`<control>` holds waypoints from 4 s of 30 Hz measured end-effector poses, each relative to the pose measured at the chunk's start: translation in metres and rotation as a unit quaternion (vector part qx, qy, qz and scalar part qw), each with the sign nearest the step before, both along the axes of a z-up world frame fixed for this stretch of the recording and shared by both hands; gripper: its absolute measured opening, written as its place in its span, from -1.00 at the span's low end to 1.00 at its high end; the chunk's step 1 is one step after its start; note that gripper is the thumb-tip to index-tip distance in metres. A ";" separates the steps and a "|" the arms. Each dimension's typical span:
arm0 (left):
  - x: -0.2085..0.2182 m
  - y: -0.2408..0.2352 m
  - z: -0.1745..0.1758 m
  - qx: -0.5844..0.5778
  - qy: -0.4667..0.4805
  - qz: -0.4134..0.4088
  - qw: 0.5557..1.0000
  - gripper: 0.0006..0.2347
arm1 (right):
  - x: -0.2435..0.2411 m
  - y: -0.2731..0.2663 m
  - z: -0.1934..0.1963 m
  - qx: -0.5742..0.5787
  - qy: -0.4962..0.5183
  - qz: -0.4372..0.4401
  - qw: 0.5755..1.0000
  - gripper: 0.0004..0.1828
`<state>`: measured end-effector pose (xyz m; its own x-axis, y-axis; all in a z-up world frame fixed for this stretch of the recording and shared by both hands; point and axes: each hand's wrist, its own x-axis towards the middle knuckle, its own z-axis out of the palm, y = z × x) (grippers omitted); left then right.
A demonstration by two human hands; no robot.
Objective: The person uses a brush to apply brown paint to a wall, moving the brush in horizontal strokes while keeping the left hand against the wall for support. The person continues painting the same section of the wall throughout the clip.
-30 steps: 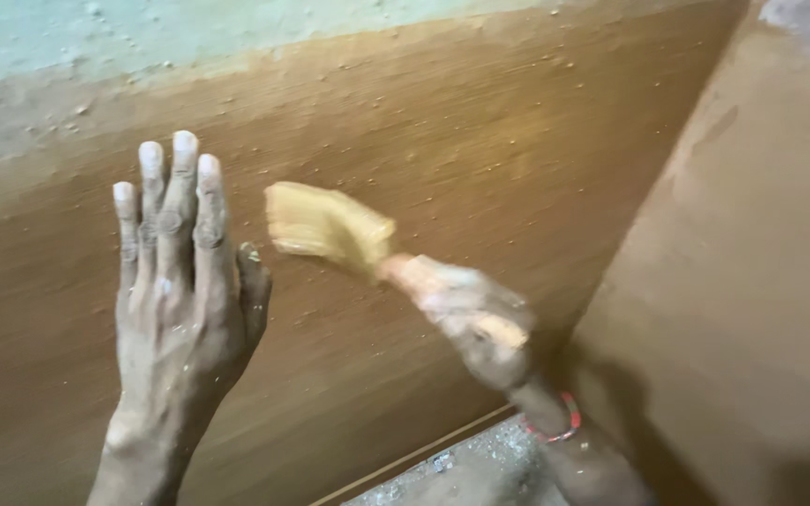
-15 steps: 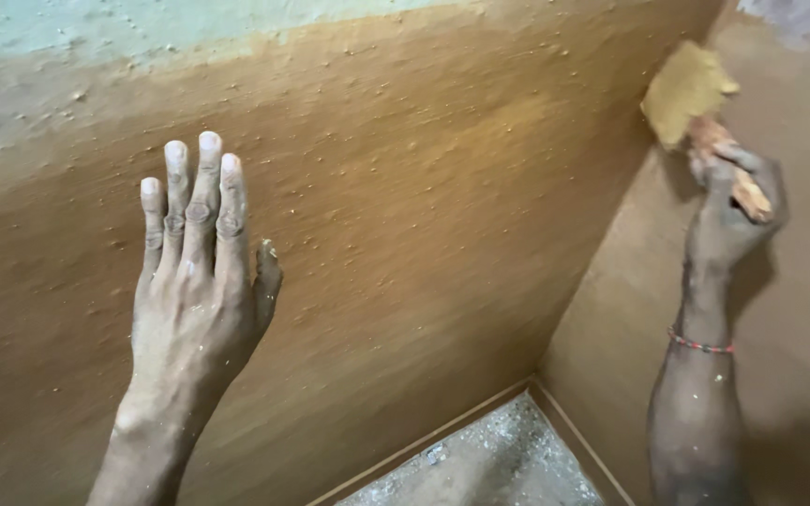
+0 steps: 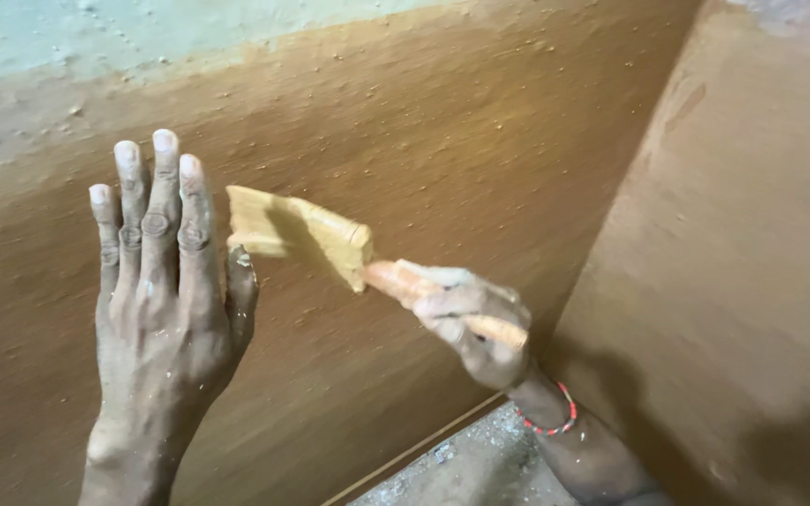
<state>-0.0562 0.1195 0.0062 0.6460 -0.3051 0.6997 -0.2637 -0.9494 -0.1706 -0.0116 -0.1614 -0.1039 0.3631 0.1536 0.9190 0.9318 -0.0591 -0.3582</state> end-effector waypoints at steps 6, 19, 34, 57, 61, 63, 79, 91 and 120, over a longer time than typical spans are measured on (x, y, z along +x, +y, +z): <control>-0.002 0.025 0.007 -0.020 0.025 0.043 0.999 -0.38 | 0.026 -0.064 -0.010 0.059 -0.031 -0.236 0.969 -0.92; 0.000 0.068 0.005 -0.014 0.015 0.028 0.999 -0.44 | 0.017 -0.017 -0.002 0.076 -0.018 -0.307 0.949 -0.83; -0.013 0.095 -0.017 -0.024 -0.025 0.003 0.999 -0.34 | 0.006 -0.010 -0.018 0.198 0.025 -0.224 0.954 -0.90; -0.075 0.059 -0.020 -0.017 -0.042 0.075 0.996 -0.31 | -0.040 0.065 -0.054 -0.028 0.041 0.046 0.998 -0.86; -0.082 0.061 -0.030 -0.020 -0.025 0.092 0.995 -0.31 | -0.007 0.001 -0.067 0.052 0.040 -0.118 0.991 -0.86; -0.082 0.063 -0.034 -0.018 -0.016 0.094 0.995 -0.31 | 0.003 -0.035 -0.077 0.103 0.071 -0.203 0.971 -0.81; -0.082 0.114 -0.016 -0.001 -0.023 0.024 0.999 -0.30 | -0.012 0.021 -0.009 0.082 0.038 -0.231 0.969 -0.90; -0.108 0.193 0.001 -0.002 -0.047 0.007 0.999 -0.34 | -0.071 0.158 -0.003 0.082 0.073 0.022 0.994 -0.93; -0.126 0.241 -0.015 -0.018 -0.046 -0.045 0.998 -0.28 | -0.091 0.216 -0.032 0.057 0.094 -0.009 0.994 -0.89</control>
<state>-0.1818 0.3608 -0.0090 0.5490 -0.3331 0.7666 -0.3328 -0.9284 -0.1651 -0.1022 0.0546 -0.1359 0.5317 0.0451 0.8457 0.8469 -0.0236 -0.5312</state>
